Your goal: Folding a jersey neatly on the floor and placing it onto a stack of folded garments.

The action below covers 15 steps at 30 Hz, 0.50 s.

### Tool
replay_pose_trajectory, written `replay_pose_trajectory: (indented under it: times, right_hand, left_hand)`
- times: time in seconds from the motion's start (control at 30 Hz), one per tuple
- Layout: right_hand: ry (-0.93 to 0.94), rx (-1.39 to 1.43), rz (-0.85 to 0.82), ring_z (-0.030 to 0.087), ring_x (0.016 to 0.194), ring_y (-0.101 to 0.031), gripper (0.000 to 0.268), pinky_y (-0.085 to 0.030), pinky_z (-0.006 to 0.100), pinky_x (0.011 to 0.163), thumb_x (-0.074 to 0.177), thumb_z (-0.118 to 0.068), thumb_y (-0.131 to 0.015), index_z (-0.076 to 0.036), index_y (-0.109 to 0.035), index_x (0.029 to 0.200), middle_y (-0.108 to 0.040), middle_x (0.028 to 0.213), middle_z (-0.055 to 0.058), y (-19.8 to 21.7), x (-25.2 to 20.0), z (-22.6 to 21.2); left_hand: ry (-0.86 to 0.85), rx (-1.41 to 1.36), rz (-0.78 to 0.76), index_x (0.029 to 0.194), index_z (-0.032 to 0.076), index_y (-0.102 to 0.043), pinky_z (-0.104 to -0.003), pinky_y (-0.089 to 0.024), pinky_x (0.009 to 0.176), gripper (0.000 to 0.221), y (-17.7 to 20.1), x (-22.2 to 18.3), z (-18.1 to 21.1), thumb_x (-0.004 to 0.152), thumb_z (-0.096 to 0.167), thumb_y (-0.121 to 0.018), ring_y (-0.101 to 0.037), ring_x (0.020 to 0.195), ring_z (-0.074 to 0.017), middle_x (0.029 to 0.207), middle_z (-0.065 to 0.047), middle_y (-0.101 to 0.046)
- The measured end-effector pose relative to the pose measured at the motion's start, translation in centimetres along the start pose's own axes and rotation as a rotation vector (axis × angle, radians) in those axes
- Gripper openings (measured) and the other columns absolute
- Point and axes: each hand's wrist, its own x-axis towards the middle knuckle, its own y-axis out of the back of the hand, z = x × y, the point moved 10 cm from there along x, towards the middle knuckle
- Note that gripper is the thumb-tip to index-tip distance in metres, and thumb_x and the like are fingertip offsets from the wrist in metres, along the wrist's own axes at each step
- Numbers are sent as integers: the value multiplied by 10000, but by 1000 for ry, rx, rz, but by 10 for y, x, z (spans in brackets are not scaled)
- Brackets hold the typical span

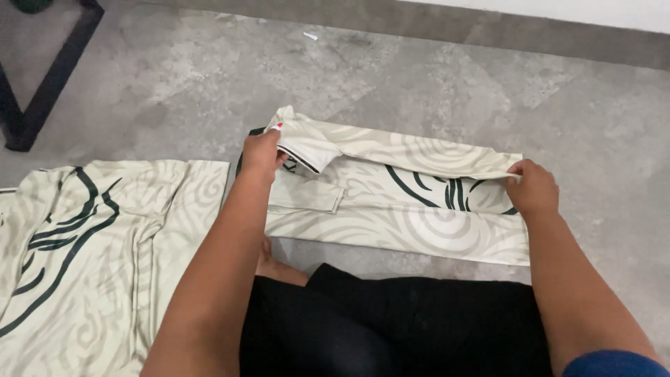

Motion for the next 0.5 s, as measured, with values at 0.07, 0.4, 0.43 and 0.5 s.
replay_pose_trajectory:
  times: [0.07,0.4,0.43,0.5]
  right_hand:
    - [13,-13,-6,347,1129,-619,183,-481,516,904,1004,-183,-602,-208,-709,1151,-724,1148,62,-9,2,9]
    - [-149,146,47,366,809,-652,229,-526,507,606,976,-129,-544,-183,-735,1090,-587,1168,140,-13,21,39]
    - [-150,138,42,366,809,-652,229,-526,507,606,976,-129,-544,-183,-735,1090,-587,1168,140,-15,23,45]
    - [-113,153,-25,346,862,-659,236,-535,489,669,994,-141,-554,-147,-746,1131,-633,1191,142,-27,28,45]
  left_hand:
    - [30,92,-67,1112,13,-700,-302,-647,643,319,11,-15,-18,832,135,-606,-724,741,-220,911,-125,-712]
    - [106,1607,-570,1348,99,-634,-364,-531,863,611,-2,-91,2,951,563,-605,-730,1012,-211,1222,-82,-749]
    - [114,1604,-576,1348,99,-634,-364,-531,863,611,-4,-75,-8,951,563,-605,-730,1012,-211,1222,-82,-749]
    - [-11,1572,-345,1560,78,-503,-506,-471,1090,949,-1,-33,-2,966,793,-311,-527,1428,-384,1623,-151,-484]
